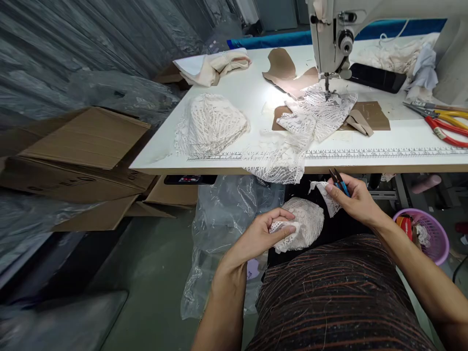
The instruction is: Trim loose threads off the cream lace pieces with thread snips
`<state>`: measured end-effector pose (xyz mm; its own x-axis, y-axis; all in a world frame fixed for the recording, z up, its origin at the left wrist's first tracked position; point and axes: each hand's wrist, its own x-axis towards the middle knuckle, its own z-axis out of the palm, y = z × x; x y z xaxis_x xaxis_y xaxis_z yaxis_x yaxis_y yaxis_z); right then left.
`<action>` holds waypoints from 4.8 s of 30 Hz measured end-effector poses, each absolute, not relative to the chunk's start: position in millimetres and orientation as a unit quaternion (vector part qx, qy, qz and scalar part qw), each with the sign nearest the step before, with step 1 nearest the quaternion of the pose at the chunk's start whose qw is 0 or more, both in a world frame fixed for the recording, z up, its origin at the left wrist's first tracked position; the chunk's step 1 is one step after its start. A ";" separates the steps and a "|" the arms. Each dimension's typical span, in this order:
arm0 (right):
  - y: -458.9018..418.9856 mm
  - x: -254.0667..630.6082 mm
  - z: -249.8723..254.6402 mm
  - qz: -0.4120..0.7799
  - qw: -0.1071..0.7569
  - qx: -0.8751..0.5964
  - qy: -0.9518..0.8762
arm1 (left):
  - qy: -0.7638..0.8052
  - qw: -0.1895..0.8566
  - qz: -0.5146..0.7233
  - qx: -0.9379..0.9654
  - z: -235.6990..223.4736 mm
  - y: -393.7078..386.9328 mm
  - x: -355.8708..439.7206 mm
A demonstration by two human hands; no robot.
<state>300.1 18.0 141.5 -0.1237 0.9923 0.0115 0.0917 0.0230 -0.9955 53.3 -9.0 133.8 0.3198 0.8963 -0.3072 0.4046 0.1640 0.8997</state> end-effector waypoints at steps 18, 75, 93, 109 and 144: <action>0.5 266.9 131.4 0.655 0.314 -0.384 -0.570 | 0.472 0.518 0.245 0.670 161.6 -24.7 64.2; -22.9 276.2 107.6 0.518 0.362 -0.478 -0.610 | 0.533 0.524 0.422 0.514 121.9 -16.2 60.1; -19.7 268.7 112.3 0.446 0.401 -0.489 -0.634 | 0.497 0.491 0.496 0.515 107.1 -15.9 60.8; -21.9 266.5 116.5 0.550 0.354 -0.473 -0.590 | 0.534 0.465 0.427 0.562 110.2 -10.7 52.7; 6.5 264.0 136.6 0.586 0.478 -0.351 -0.552 | 0.383 0.600 0.453 0.536 103.4 33.0 84.8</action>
